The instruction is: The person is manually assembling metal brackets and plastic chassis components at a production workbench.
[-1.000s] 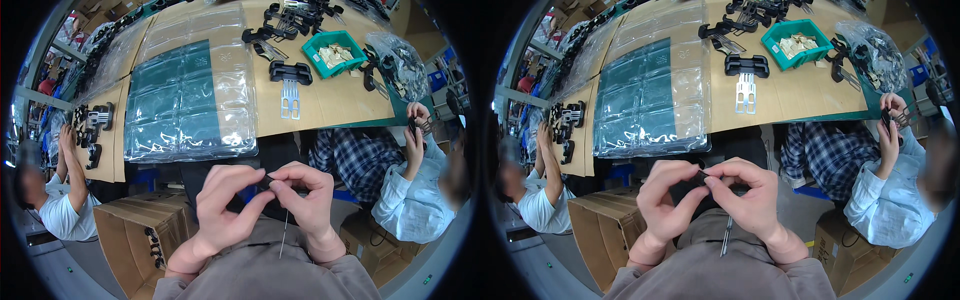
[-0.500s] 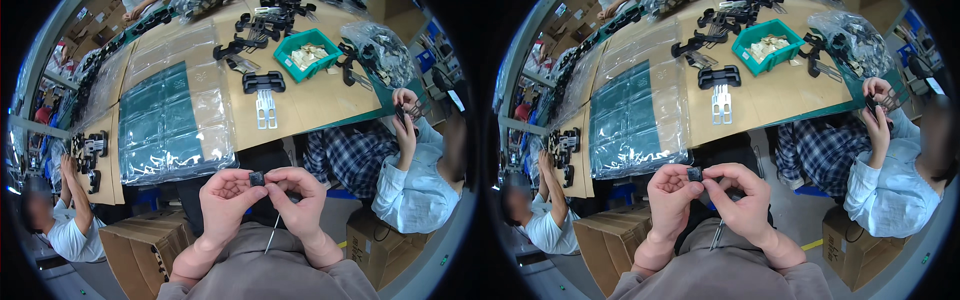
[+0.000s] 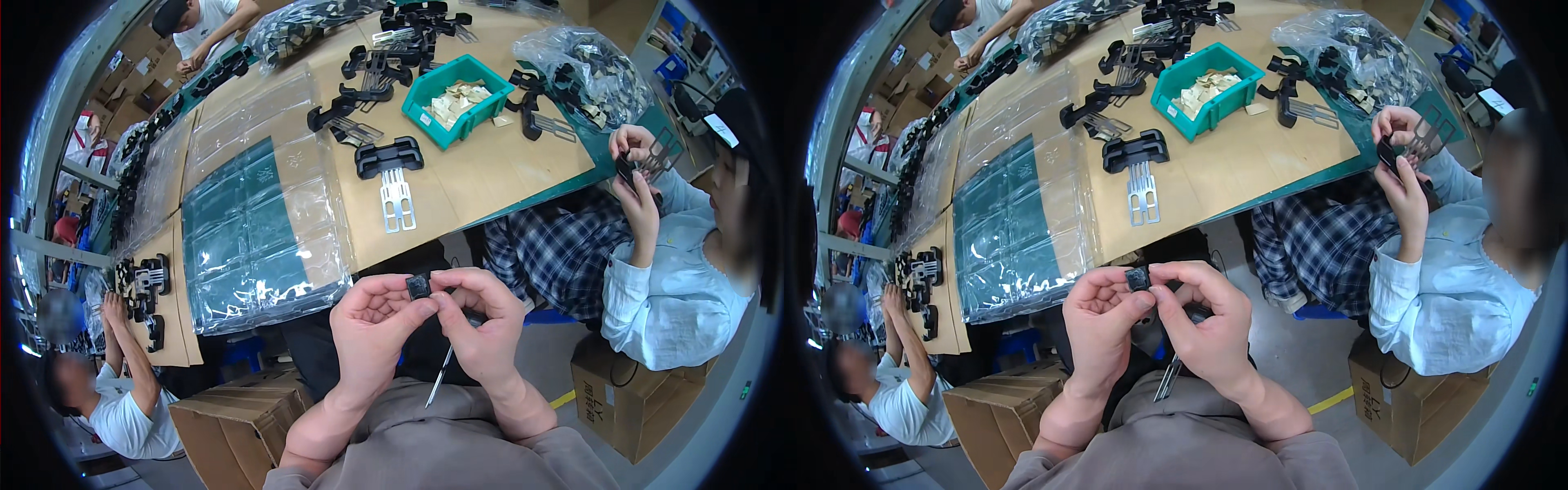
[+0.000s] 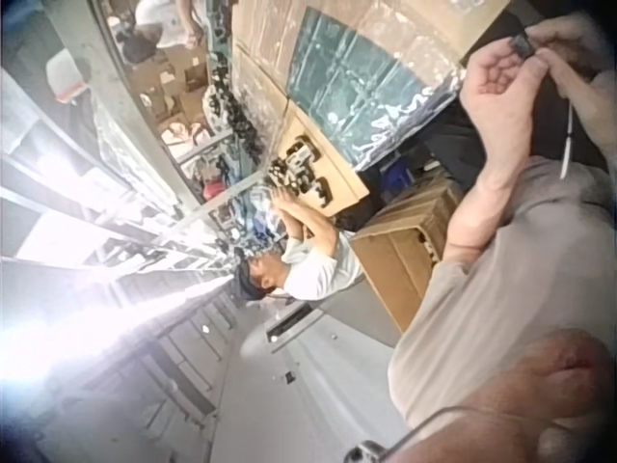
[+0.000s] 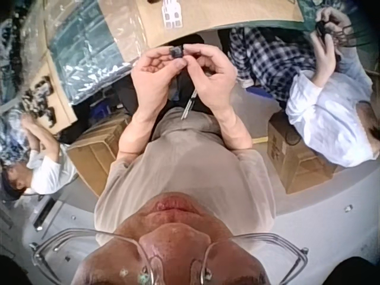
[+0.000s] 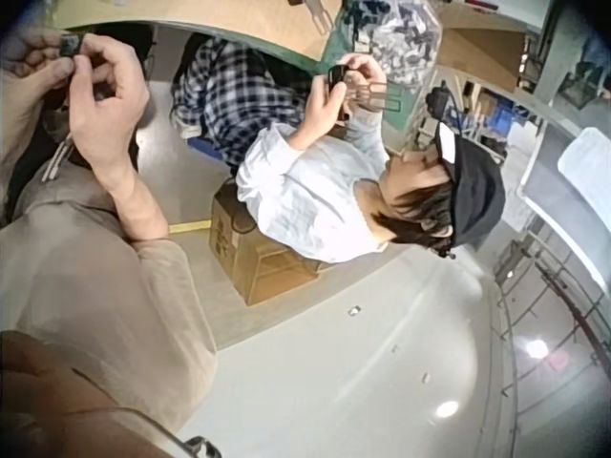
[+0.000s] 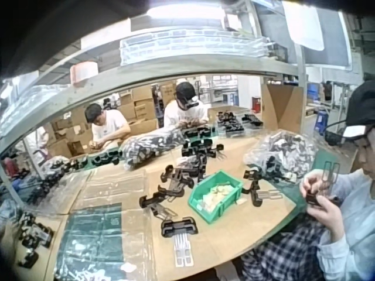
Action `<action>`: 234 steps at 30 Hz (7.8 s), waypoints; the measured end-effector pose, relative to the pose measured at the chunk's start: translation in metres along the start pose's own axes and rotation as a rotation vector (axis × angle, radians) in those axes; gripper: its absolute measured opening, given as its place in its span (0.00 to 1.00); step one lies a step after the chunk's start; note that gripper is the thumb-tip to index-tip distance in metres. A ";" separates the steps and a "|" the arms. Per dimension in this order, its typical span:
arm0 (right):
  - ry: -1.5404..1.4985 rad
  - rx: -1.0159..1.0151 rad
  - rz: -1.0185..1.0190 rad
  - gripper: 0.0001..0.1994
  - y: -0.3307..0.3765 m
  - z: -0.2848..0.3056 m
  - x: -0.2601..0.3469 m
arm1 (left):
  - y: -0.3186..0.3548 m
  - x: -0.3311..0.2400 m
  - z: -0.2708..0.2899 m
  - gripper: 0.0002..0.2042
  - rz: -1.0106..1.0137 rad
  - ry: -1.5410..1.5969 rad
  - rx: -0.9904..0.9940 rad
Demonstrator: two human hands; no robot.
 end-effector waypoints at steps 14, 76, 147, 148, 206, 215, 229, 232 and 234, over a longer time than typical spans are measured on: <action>0.026 0.034 -0.027 0.16 -0.011 -0.005 -0.003 | -0.009 -0.004 -0.001 0.15 0.041 0.070 0.123; -1.075 -0.076 -0.934 0.17 0.038 -0.048 -0.100 | 0.064 0.013 0.060 0.19 -0.073 -0.037 0.260; 0.545 0.677 0.816 0.14 0.017 -0.171 0.041 | 0.041 -0.030 0.122 0.09 0.014 0.189 -0.119; 0.548 0.677 0.810 0.14 0.044 -0.178 0.056 | 0.037 -0.032 0.126 0.08 -0.071 0.044 -0.108; -0.049 0.214 -0.219 0.16 0.009 -0.093 -0.033 | 0.042 -0.048 0.127 0.08 -0.081 0.155 -0.119; 0.309 -0.078 0.135 0.10 -0.146 -0.040 0.001 | 0.051 -0.035 0.138 0.08 -0.051 0.144 -0.157; 0.908 -0.155 0.546 0.09 -0.206 -0.080 -0.005 | 0.048 -0.015 0.151 0.07 0.006 0.114 -0.202; 0.935 -0.116 0.618 0.09 -0.205 -0.091 -0.003 | 0.043 -0.012 0.151 0.07 0.018 0.114 -0.203; 0.946 -0.028 0.665 0.09 -0.206 -0.106 0.000 | 0.041 -0.009 0.150 0.07 0.029 0.120 -0.200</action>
Point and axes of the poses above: each hand's wrist, its own y-axis away from the middle knuckle, its own z-axis out of the back of the hand, x = y × z, the point moved 10 cm from there along -y, towards the middle knuckle, and after that the axes turned 9 degrees about -z, right-handed, at the moved point
